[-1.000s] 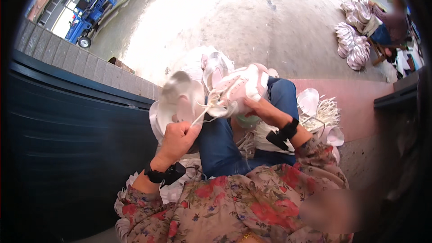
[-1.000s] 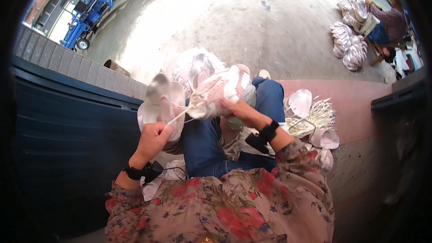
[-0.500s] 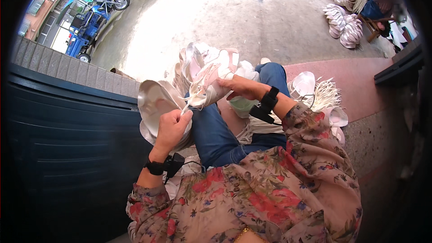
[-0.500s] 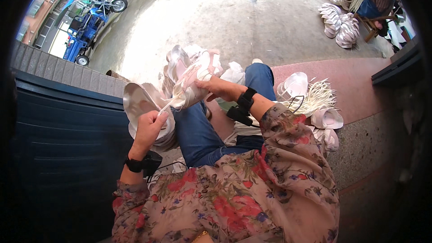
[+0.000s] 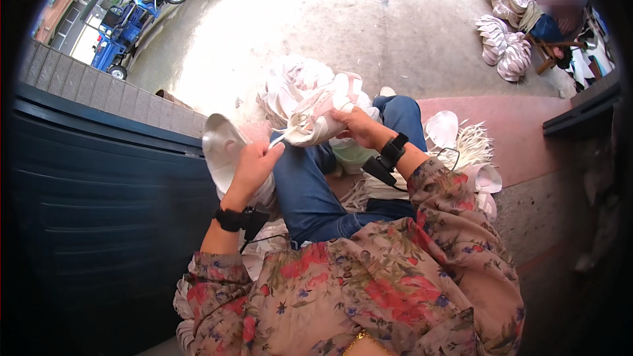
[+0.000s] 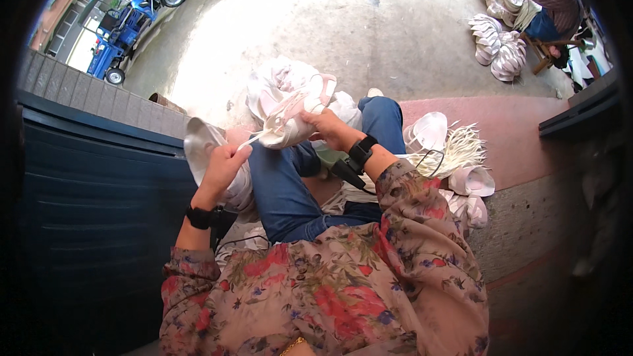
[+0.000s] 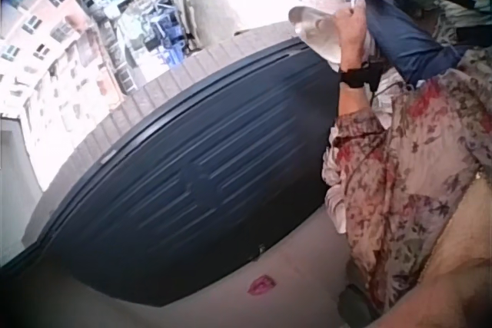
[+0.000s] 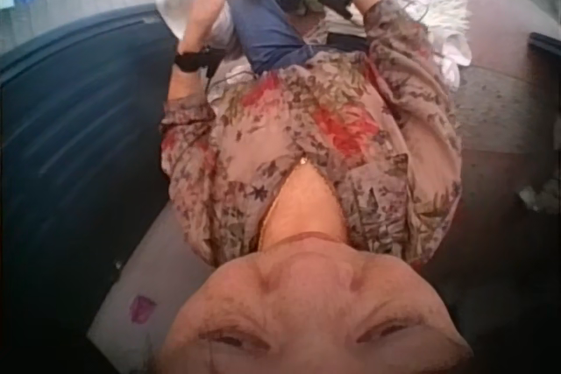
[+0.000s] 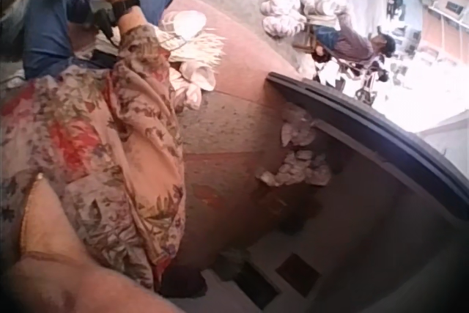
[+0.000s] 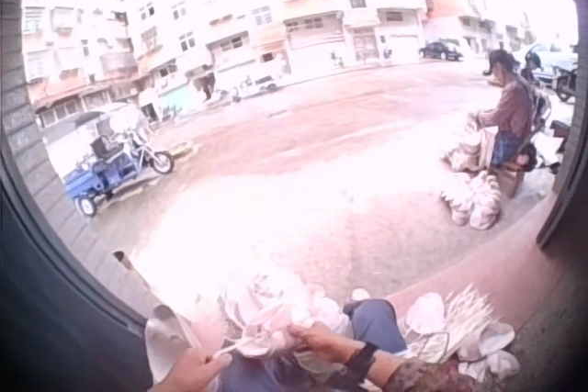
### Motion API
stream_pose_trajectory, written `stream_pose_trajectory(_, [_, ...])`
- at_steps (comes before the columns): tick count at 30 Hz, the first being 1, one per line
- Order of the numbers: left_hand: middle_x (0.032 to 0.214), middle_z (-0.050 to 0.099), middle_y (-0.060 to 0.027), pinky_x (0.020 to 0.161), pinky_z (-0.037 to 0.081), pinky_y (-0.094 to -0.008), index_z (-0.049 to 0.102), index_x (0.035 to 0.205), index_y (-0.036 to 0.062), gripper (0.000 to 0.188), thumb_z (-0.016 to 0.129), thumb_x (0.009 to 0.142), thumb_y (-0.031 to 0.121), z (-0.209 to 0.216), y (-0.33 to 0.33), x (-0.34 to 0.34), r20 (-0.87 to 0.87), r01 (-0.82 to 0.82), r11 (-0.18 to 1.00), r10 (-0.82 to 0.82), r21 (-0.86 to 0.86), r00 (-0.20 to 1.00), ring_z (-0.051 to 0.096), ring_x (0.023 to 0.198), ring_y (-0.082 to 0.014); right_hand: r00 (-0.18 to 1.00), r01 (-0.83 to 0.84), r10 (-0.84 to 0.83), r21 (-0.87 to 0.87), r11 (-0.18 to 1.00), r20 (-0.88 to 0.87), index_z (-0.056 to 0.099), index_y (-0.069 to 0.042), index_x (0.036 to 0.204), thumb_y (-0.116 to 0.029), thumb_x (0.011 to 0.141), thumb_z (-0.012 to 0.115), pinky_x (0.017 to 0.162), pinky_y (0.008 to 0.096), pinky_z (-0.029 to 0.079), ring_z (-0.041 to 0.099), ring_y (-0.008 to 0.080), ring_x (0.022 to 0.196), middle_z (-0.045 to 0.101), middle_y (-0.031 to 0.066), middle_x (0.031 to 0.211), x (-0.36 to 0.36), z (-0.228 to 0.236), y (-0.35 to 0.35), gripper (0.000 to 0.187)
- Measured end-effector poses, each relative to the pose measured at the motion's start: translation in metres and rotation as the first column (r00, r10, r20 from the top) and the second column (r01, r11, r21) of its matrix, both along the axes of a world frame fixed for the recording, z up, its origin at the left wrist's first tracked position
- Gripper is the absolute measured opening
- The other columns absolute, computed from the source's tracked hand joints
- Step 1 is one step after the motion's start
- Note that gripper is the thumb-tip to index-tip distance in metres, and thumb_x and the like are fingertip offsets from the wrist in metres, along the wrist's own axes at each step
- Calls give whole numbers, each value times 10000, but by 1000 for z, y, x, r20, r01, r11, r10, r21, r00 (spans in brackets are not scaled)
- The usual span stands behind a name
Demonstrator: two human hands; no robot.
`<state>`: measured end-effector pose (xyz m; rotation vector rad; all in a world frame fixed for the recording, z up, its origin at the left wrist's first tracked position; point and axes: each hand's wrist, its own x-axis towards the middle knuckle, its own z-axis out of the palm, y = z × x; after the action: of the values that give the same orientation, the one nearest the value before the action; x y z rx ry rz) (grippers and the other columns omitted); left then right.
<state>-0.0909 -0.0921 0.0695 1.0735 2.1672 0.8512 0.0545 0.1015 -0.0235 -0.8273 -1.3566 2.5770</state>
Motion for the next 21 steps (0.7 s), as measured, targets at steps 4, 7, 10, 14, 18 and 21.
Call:
stream_pose_trajectory(4, [546,491,-40,485,358,-300,532,629,-15,297,551,784,239,-33,14,12,11,80,991,-79,-112,997,460,524,-151,983,182,-183,-102,978,0,506,-114,1085,-211,836,538,706,304,426,530,122,848,569,6,971,13,-23,6,269])
stream_pose_trajectory(7, [681,583,-195,632,439,-394,585,749,-11,242,545,751,227,-65,9,18,-16,118,983,-122,-141,992,564,678,-354,981,193,-194,-118,974,10,496,-108,1105,-173,831,539,737,299,439,538,134,893,561,10,1006,33,-36,4,285])
stream_pose_trajectory(10, [781,585,-196,683,450,-364,543,982,-13,326,564,743,209,-81,8,12,-5,156,982,-158,-102,987,577,751,-316,995,95,-98,-109,989,-21,484,-79,1141,-156,814,567,791,320,442,537,156,941,558,35,1036,59,-51,8,346])
stream_pose_trajectory(14, [758,586,-205,672,455,-370,487,1042,-49,413,578,734,212,-104,9,5,7,140,987,-140,-75,990,584,742,-320,998,-50,53,-65,997,46,511,-48,1110,-157,803,588,812,313,430,536,158,928,564,42,1027,74,-50,12,335])
stream_pose_trajectory(18, [750,592,-209,667,458,-388,493,1006,-55,403,574,735,232,-106,35,19,90,144,983,-134,-113,987,592,725,-330,987,-157,157,-12,988,39,524,-24,1098,-141,785,610,841,306,411,531,151,923,570,37,1013,70,-39,11,345])
stream_pose_trajectory(21, [659,585,-162,431,450,-322,500,927,-79,379,587,746,242,-114,55,22,-145,203,978,-207,-44,967,553,416,-214,983,-180,180,-8,984,34,524,-23,1101,-133,778,617,849,306,405,529,149,925,570,34,1013,70,-46,17,354])
